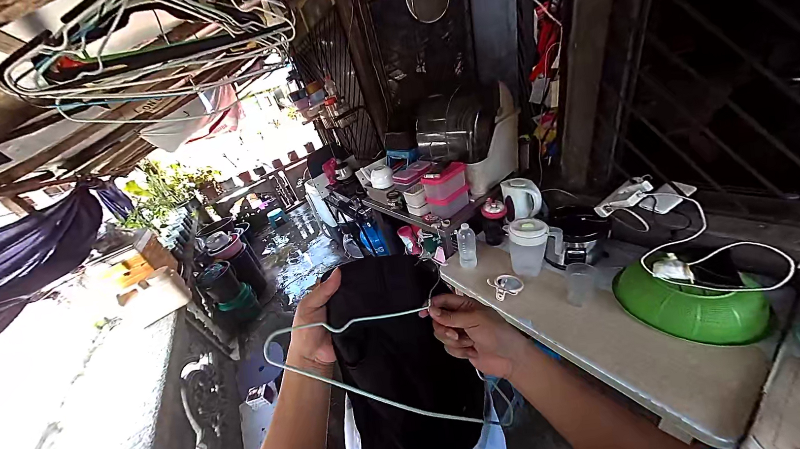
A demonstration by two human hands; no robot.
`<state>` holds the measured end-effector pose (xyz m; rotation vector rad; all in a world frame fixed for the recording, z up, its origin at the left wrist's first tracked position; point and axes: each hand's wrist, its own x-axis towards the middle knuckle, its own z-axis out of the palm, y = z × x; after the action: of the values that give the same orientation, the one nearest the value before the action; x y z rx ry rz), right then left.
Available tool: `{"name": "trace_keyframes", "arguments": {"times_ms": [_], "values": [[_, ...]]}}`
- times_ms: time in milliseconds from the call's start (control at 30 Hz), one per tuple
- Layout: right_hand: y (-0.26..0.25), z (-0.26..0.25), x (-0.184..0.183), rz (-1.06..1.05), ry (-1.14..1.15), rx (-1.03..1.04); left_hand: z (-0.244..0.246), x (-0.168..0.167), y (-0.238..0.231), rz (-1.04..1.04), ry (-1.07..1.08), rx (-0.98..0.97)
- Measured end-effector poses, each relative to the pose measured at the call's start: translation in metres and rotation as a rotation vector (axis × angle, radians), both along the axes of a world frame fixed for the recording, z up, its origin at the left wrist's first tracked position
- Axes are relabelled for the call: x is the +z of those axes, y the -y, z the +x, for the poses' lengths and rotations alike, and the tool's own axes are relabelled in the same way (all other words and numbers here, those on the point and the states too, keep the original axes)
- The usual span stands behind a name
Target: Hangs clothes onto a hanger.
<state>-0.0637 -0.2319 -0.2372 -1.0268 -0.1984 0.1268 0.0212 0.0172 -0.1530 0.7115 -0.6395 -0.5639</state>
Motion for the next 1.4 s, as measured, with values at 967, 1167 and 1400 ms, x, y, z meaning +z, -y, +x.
{"name": "trace_keyframes", "arguments": {"times_ms": [967,1167,1400], "values": [[-0.023,-0.022,0.003,-0.182,0.152,0.249,-0.017,-0.005,-0.011,0.237,0.236,-0.171],[-0.003,-0.018,0.032,-0.503,0.372,0.277,-0.015,0.002,-0.016,0.283,0.215,-0.13],[-0.011,-0.012,0.04,-0.763,0.544,0.349,-0.022,0.013,-0.017,0.312,0.289,-0.123]]}}
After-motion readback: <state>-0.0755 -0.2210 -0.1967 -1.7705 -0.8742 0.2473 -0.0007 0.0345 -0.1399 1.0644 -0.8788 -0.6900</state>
